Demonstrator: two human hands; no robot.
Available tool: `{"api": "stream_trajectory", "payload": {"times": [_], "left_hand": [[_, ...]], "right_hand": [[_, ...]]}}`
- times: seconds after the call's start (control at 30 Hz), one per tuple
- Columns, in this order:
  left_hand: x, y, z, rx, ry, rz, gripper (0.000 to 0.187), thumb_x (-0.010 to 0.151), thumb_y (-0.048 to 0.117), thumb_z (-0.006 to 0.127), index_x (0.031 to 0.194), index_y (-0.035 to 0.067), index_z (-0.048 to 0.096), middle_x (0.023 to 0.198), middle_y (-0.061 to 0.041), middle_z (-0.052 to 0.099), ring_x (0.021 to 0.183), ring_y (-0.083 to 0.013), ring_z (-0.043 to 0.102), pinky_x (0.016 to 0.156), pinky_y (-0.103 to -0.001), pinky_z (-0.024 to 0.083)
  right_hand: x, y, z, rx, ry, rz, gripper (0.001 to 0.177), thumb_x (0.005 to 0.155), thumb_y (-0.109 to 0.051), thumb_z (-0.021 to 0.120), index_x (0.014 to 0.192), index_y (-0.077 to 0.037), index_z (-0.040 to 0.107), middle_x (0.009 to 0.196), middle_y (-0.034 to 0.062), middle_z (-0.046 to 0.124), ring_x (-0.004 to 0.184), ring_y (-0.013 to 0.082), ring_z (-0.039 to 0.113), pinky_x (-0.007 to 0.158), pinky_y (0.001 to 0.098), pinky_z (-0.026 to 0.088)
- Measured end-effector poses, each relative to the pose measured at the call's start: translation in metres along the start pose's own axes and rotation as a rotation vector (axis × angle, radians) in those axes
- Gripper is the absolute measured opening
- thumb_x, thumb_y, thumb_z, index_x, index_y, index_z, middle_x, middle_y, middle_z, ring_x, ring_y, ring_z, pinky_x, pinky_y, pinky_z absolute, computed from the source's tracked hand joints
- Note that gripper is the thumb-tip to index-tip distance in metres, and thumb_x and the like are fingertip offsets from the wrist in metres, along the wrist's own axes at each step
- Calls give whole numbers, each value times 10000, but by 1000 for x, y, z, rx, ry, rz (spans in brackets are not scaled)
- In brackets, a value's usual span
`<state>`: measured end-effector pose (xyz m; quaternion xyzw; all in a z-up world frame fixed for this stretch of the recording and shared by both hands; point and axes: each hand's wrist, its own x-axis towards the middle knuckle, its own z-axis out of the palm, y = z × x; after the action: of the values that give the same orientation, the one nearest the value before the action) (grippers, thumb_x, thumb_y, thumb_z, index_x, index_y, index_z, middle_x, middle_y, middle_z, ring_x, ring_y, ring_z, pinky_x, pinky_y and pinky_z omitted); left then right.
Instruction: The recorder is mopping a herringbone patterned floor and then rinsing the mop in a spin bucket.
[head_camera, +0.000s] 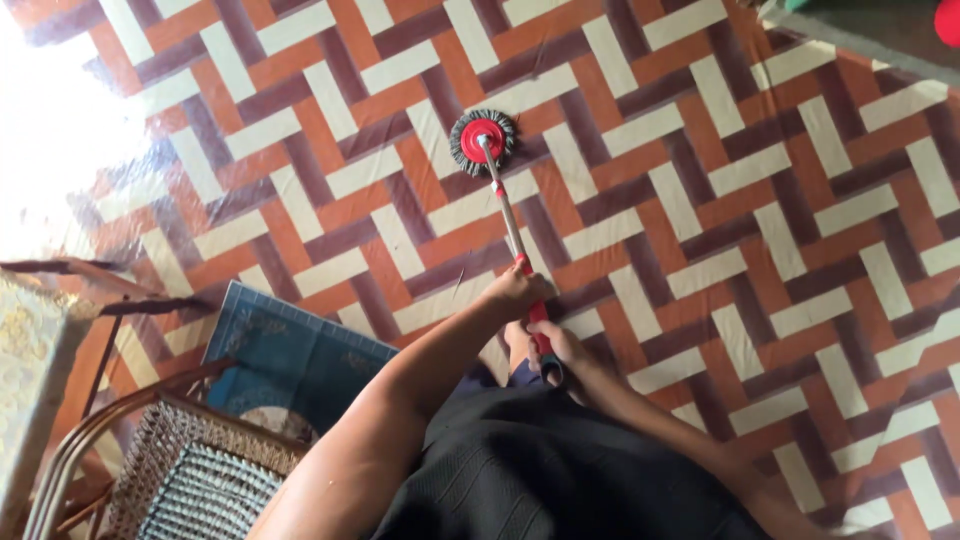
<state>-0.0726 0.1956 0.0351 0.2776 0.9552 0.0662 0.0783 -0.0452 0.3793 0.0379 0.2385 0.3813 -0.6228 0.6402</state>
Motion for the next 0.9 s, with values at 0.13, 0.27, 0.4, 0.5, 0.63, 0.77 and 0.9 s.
{"api": "stream_trajectory", "payload": {"times": [0.13, 0.27, 0.4, 0.5, 0.63, 0.77, 0.9], "left_hand": [[51, -56, 1, 6, -36, -41, 166, 851, 216, 652, 1014, 215, 684, 1030, 5, 674, 1006, -220, 679, 1113, -482, 416], [100, -110, -5, 12, 27, 3, 132, 851, 215, 649, 976, 199, 688, 999, 27, 676, 1066, -199, 664, 1120, -552, 403], [152, -174, 16, 1, 205, 26, 190, 831, 197, 642, 1015, 177, 686, 1020, 10, 675, 1015, -226, 655, 1061, -523, 424], [203, -224, 27, -51, 217, 36, 169, 861, 167, 641, 1009, 232, 693, 1005, -15, 673, 1029, -261, 649, 1026, -529, 421], [259, -299, -47, -64, 112, 97, 123, 920, 191, 644, 1037, 186, 683, 1019, 0, 669, 1079, -220, 654, 1117, -542, 402], [324, -369, -64, -146, 66, 168, 136, 803, 222, 663, 935, 201, 684, 1010, 19, 670, 1076, -212, 649, 1102, -543, 419], [393, -423, -79, -78, 89, 108, 222, 745, 228, 677, 957, 283, 717, 1130, 3, 661, 1190, -385, 601, 974, -555, 482]], "right_hand": [[-7, -83, 27, 6, 34, -64, 419, 939, -330, 603, 675, -21, 503, 510, 122, 520, 399, 229, 499, 423, 338, 410], [5, -152, 40, 60, 130, -78, 297, 939, -286, 617, 763, -64, 528, 538, 84, 506, 417, 211, 484, 432, 337, 408], [11, -235, 60, 40, 199, -118, 281, 926, -254, 624, 772, -35, 538, 563, 95, 515, 449, 225, 491, 455, 349, 423], [20, -304, 72, 10, 182, -137, 355, 940, -316, 600, 755, -25, 518, 549, 119, 504, 446, 229, 484, 518, 322, 509], [43, -392, 87, 81, 160, -75, 337, 897, -312, 641, 744, -42, 508, 536, 103, 488, 430, 212, 493, 425, 322, 407], [87, -460, 73, 292, 230, -158, 178, 884, -231, 683, 885, -124, 541, 630, 34, 523, 473, 162, 497, 449, 307, 389], [114, -537, 62, 363, 171, -218, 203, 906, -257, 698, 936, -114, 558, 643, 24, 536, 476, 152, 509, 440, 285, 403]]}}
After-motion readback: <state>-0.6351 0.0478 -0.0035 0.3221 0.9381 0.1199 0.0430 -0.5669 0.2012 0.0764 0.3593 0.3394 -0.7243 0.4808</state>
